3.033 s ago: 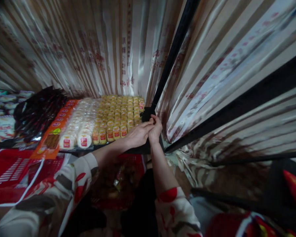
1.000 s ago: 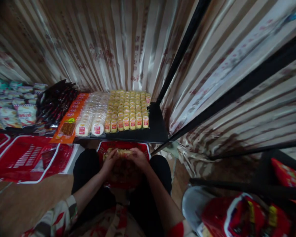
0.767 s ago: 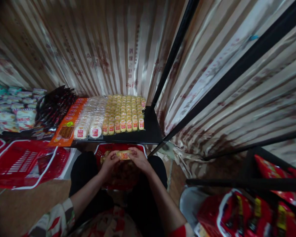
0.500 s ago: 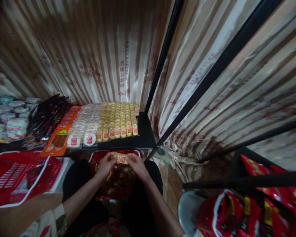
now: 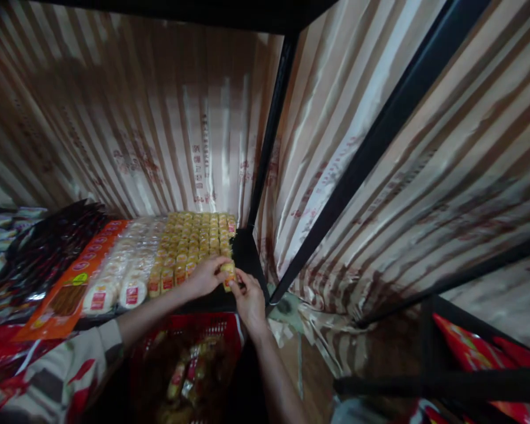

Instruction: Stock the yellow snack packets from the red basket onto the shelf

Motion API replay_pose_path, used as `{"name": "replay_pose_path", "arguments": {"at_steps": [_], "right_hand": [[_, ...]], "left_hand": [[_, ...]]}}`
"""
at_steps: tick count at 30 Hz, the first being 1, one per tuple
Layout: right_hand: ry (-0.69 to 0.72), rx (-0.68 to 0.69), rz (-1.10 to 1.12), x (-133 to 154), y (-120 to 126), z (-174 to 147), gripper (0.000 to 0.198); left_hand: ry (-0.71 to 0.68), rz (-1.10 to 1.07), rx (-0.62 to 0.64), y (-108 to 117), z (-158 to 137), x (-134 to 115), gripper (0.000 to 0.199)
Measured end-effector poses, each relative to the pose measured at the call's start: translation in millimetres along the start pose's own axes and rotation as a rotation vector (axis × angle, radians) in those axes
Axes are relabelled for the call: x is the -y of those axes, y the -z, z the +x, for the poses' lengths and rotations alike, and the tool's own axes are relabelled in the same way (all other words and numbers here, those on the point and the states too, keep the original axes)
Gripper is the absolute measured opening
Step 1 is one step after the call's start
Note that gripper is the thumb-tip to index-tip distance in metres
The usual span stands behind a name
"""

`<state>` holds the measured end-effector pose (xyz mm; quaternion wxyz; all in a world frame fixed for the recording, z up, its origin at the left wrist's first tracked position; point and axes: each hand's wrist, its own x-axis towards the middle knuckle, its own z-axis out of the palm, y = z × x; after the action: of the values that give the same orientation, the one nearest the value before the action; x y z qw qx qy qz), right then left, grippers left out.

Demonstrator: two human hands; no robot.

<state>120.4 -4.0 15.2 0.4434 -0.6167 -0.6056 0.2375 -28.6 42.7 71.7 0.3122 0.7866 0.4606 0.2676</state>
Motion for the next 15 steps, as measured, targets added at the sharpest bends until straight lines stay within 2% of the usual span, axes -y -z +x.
{"name": "replay_pose_path", "arguments": {"at_steps": [7,11,15], "right_hand": [[-0.071,-0.214,0.004,-10.3,3.2,97.7,0.044],[-0.113,-0.209,0.027,-24.0,-8.3,142.0,0.038],[-0.182,-0.173,0.021,-46.3,-26.3,169.7,0.035]], "left_hand": [[0.048,-0.254,-0.180,-8.2,103.1,-2.2,0.045],[0.109,-0.204,-0.182,-10.3,142.6,9.9,0.044],[0.096,-0.055,-0.160,-4.4,164.4,30.2,0.028]]}}
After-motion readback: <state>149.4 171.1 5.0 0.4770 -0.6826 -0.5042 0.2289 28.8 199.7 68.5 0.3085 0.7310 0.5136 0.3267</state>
